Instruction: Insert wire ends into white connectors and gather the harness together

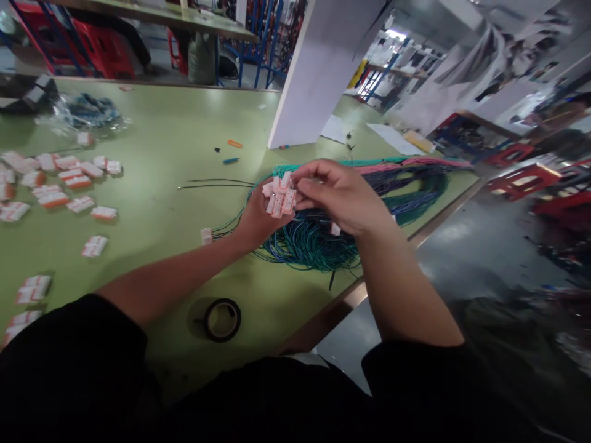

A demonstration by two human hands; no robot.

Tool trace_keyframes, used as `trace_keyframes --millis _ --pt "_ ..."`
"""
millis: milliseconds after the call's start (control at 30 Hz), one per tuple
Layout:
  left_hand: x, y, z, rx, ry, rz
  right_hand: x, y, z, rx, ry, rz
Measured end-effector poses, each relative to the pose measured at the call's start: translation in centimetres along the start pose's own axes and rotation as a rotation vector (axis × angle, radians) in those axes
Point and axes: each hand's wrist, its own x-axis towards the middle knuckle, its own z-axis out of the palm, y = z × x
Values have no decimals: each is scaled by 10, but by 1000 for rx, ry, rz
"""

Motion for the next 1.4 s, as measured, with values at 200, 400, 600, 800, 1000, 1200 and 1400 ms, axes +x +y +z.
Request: trace_keyframes --millis 200,400,600,800,1000,1200,1400 --pt "0 5 2 15 72 -12 -1 10 -40 -159 202 -145" --pt "3 -3 2 -18 85 -38 -10 27 -42 -287 27 -92" --pt "3 -6 1 -87 -3 -54 -1 42 -28 -90 128 23" --pt "2 1 2 -38 42 -69 1 35 -25 -36 98 -2" --pt "0 3 3 -29 62 -70 -35 51 -69 -455 319 -34" --pt "1 -1 2 -9 73 -52 -63 106 -73 -905 246 8" --pt "3 -12 1 -61 59 4 -62 115 -70 -955 221 -111"
